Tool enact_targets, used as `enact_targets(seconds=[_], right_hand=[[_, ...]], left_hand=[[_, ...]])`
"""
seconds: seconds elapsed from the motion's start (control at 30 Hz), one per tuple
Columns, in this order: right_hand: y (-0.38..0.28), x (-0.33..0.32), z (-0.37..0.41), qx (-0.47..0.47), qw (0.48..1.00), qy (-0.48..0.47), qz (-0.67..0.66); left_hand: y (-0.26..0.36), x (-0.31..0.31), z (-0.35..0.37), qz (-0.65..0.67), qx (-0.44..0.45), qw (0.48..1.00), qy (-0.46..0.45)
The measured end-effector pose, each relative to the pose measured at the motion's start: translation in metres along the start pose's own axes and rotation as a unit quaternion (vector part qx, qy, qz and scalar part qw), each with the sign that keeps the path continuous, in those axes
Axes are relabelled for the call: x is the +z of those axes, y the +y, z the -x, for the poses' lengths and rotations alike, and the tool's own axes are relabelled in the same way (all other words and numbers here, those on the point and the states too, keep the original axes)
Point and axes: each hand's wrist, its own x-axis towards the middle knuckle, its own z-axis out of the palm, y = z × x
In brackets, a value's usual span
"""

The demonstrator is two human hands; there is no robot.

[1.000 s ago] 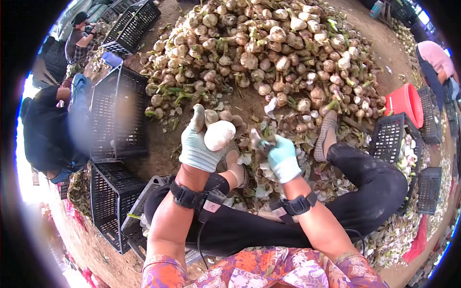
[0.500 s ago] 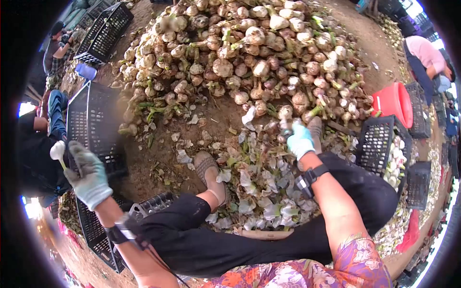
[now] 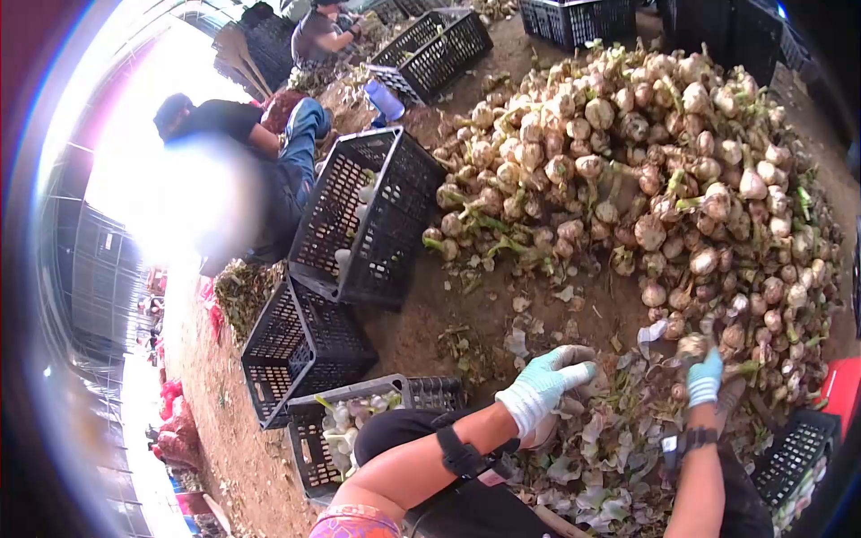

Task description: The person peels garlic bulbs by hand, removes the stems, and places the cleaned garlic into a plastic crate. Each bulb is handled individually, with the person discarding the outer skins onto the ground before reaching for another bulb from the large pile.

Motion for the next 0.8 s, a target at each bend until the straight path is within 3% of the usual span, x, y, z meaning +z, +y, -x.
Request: enact_targets(seconds=[0.03,0.07,0.1,0.13,0.17,0.2,0.23,0.3,0.33,0.37,0.4,0.43,0.47,0.5,0.53,0.6,0.7,0.73,0.77,0.8], right_hand=[[-0.022,0.063,0.055,0.083,0.979,0.179,-0.043],[-0.028,0.092,0.096,0.058,0.991,-0.015,-0.121],[-0.033,0.110,0.134,-0.086,0.974,-0.204,0.051],[-0.055,0.138,0.185,-0.011,0.962,-0.273,0.016],[-0.074,0.163,0.231,-0.053,0.950,-0.282,0.120],[-0.057,0.166,0.246,-0.180,0.933,-0.256,0.175],[-0.064,0.165,0.260,-0.107,0.953,-0.266,0.097],[-0.051,0.145,0.240,-0.033,0.964,-0.233,-0.126],[-0.045,0.143,0.245,-0.185,0.961,-0.157,0.136],[-0.044,0.147,0.244,0.001,0.985,-0.124,-0.123],[-0.046,0.144,0.251,-0.147,0.964,-0.157,0.156],[-0.047,0.142,0.259,-0.276,0.847,-0.171,0.420],[-0.048,0.148,0.264,-0.205,0.926,-0.147,0.281],[-0.052,0.150,0.270,-0.209,0.925,-0.146,0.283],[-0.058,0.152,0.277,-0.209,0.907,-0.163,0.327],[-0.056,0.146,0.277,-0.249,0.852,-0.194,0.417],[-0.066,0.143,0.283,-0.278,0.818,-0.246,0.439],[-0.070,0.143,0.284,-0.312,0.779,-0.221,0.497],[-0.065,0.136,0.278,-0.310,0.780,-0.218,0.498],[-0.058,0.127,0.267,-0.319,0.737,-0.230,0.550]], left_hand=[[-0.005,-0.002,-0.005,-0.056,0.021,0.998,0.013],[-0.016,-0.007,-0.015,-0.057,0.027,0.998,0.002],[-0.030,-0.011,-0.029,-0.152,0.108,0.982,0.022],[-0.037,-0.009,-0.033,-0.241,0.192,0.950,0.045],[-0.033,-0.002,-0.026,-0.238,0.202,0.949,0.034],[-0.025,0.003,-0.016,-0.129,0.188,0.973,-0.023],[-0.018,0.004,-0.007,-0.021,0.167,0.982,-0.081],[-0.014,0.001,0.003,-0.046,0.142,0.984,-0.100],[-0.014,0.004,0.009,-0.076,0.175,0.973,-0.132],[-0.013,0.007,0.015,-0.106,0.209,0.959,-0.162],[-0.010,0.012,0.027,-0.244,0.248,0.927,-0.138],[-0.020,0.016,0.026,-0.278,0.281,0.907,-0.147],[-0.019,0.018,0.031,-0.320,0.301,0.887,-0.143],[-0.017,0.020,0.036,-0.359,0.320,0.866,-0.138],[-0.016,0.021,0.039,-0.357,0.324,0.865,-0.140],[-0.016,0.023,0.043,-0.478,0.324,0.812,-0.090],[-0.017,0.014,0.038,-0.471,0.330,0.806,-0.140],[-0.016,0.010,0.038,-0.403,0.323,0.839,-0.170],[-0.007,0.011,0.046,-0.337,0.249,0.881,-0.219],[-0.005,0.013,0.050,-0.361,0.293,0.857,-0.223]])
